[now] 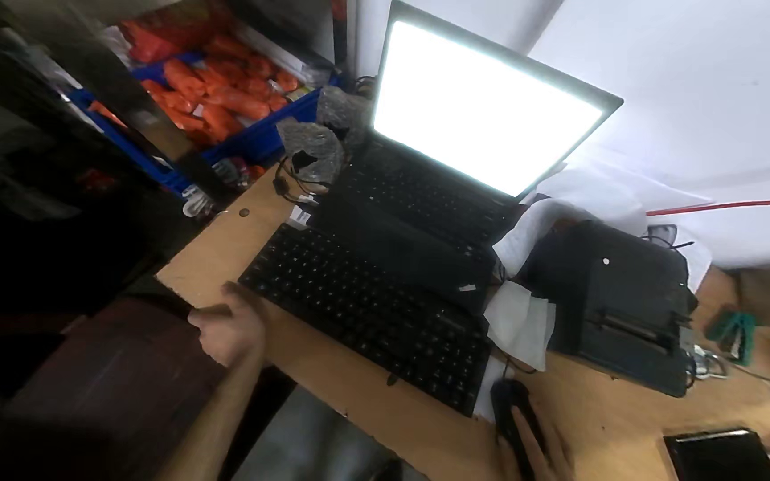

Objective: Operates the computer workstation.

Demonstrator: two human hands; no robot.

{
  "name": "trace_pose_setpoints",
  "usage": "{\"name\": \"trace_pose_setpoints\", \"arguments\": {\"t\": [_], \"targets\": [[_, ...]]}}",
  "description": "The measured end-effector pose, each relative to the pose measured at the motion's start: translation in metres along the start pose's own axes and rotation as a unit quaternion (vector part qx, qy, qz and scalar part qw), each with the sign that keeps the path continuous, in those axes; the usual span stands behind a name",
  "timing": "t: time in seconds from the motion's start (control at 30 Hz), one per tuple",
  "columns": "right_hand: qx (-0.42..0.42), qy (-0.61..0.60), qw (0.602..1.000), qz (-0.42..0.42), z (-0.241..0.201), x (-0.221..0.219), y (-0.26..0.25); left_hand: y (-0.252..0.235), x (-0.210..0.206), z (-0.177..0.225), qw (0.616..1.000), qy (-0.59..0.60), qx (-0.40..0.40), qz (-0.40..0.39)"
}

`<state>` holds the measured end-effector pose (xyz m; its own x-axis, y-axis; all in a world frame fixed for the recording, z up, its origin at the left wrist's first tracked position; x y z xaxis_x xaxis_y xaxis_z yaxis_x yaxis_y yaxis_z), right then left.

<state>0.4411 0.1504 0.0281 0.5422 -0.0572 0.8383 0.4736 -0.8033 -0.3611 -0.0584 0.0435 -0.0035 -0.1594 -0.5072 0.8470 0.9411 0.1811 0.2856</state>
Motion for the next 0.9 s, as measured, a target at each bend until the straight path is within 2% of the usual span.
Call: {"name": "trace_pose_setpoints", "arguments": {"t": [0.57,0.9], "targets": [[-0.007,-0.02,1.0,-0.007,0.0017,0.0014,0.0015,0.0029,0.0008,0.0012,1.0,-0.006,-0.01,-0.004],[-0.04,-0.008,0.999,0.021,0.0034,0.0017,0.0046,-0.0001,-0.001,-0.0001,1.0,-0.018,-0.011,0.005]]}}
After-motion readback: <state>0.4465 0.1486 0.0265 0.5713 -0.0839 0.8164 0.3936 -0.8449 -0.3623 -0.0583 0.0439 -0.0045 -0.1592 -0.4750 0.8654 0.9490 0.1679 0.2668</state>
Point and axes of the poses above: each hand's wrist, its own y-axis away from the middle knuckle, its own x-axis out of the back of the hand, z = x × y, the point moved 7 cm from there along -y, towards the middle knuckle, and after that the axes turned 10 degrees about -y, right-handed, at the moved point
